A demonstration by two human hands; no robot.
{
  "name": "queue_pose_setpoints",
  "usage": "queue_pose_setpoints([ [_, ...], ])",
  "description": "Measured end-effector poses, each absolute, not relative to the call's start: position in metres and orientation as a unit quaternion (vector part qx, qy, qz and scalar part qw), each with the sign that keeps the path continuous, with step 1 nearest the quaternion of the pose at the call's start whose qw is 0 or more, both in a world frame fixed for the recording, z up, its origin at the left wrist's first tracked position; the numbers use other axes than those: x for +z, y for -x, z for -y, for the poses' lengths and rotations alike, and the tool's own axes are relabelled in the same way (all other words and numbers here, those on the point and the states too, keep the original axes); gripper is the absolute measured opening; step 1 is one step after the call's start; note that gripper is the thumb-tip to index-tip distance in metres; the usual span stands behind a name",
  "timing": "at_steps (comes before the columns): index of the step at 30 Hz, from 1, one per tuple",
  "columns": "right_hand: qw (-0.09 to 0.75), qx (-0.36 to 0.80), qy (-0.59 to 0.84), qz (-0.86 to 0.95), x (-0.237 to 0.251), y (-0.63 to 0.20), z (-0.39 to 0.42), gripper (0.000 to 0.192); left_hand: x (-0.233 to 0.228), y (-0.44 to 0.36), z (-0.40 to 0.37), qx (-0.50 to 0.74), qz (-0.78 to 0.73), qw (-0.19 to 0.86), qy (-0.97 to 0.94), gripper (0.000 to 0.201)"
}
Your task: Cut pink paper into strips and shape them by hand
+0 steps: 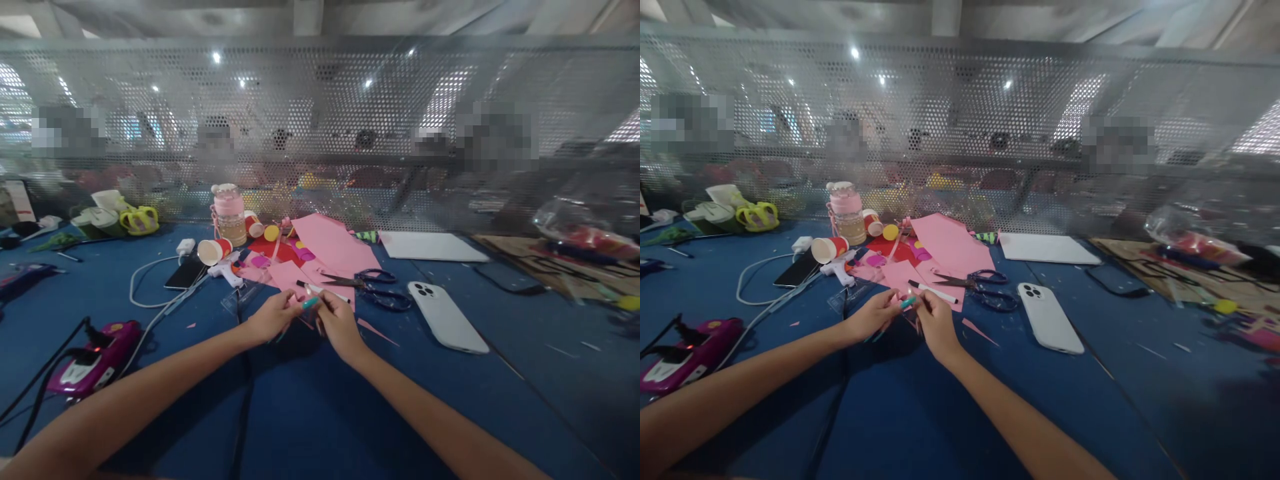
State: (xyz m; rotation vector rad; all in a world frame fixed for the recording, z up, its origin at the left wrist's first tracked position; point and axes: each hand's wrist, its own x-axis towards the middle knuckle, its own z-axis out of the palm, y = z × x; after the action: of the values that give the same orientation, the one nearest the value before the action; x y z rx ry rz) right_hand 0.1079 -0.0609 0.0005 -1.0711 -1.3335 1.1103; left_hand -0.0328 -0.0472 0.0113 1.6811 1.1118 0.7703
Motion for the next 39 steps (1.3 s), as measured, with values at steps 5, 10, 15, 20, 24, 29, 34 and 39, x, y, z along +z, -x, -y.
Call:
queue_pose_setpoints([
  [5,0.524,0.505,0.470,0.500,0.005,-0.106,0.062,0.044,0.014,0.034,0.050,0.315,-0.473,0.467,-0.677,0.045],
  [10,0.521,0.523,0.475,0.479,0.007,-0.105,0.062,0.044,0.012,0.031,0.050,0.333,-0.473,0.445,-0.684,0.036],
  [15,0.509,0.547,0.470,0.470,0.010,-0.107,0.059,0.038,0.018,0.031,0.054,0.331,-0.463,0.375,-0.732,0.023],
  [20,0.504,0.558,0.452,0.480,0.013,-0.110,0.059,0.031,0.025,0.031,0.054,0.311,-0.487,0.373,-0.726,0.034],
  [24,0.478,0.561,0.464,0.492,0.007,-0.108,0.059,0.027,0.022,0.031,0.050,0.274,-0.505,0.392,-0.719,0.032],
  [29,0.463,0.589,0.459,0.478,0.004,-0.105,0.061,0.034,0.019,0.031,0.050,0.313,-0.483,0.390,-0.719,0.031],
  [34,0.508,0.586,0.460,0.433,0.007,-0.103,0.062,0.042,0.019,0.031,0.054,0.338,-0.465,0.405,-0.711,0.051],
  [39,0.539,0.566,0.472,0.407,0.007,-0.101,0.062,0.043,0.018,0.029,0.053,0.304,-0.492,0.430,-0.694,0.058],
])
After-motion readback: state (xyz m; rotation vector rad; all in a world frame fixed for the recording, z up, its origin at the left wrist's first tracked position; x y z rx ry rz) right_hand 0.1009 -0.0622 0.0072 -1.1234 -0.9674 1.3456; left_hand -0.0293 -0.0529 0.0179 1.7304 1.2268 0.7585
